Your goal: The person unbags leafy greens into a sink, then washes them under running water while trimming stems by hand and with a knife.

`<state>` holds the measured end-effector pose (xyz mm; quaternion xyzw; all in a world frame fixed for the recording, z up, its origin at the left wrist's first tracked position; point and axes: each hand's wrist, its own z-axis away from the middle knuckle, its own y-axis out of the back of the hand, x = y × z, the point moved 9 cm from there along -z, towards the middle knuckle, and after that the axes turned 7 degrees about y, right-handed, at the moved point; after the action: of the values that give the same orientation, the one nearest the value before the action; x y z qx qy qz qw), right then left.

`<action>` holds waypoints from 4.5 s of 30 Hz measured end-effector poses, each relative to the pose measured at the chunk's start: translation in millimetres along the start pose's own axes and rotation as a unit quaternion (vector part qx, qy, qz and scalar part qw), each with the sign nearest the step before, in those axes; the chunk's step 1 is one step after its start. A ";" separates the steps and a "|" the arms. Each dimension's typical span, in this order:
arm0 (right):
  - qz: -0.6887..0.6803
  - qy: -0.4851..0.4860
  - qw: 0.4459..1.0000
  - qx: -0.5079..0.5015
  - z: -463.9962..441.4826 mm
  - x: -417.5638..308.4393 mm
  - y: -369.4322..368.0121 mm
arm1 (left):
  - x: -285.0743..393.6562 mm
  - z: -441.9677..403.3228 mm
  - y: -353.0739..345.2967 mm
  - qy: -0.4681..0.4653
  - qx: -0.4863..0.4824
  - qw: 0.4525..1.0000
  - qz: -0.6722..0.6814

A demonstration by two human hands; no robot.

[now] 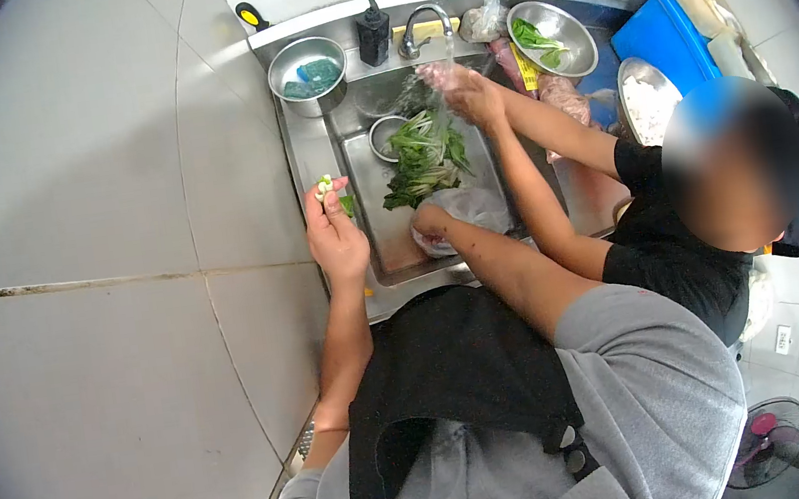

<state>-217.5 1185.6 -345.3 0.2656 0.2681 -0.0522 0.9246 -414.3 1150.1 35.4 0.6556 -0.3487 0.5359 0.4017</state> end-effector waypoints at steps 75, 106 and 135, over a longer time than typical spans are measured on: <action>-0.148 0.314 0.905 0.245 106.9 -199.9 153.9 | -117.4 -65.0 -62.2 0.163 -0.089 0.949 0.253; -0.650 0.270 0.444 0.555 260.2 121.5 493.7 | -162.2 -6.2 -105.4 0.203 -0.214 0.952 0.086; -0.117 0.000 0.938 0.326 -124.9 223.3 107.8 | -199.0 126.0 -147.9 0.392 -0.232 0.885 -0.094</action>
<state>-60.1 1352.7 -501.5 0.5188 0.2660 -0.2446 0.7748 -266.1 1106.2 -195.7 0.3097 -0.2142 0.6129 0.6947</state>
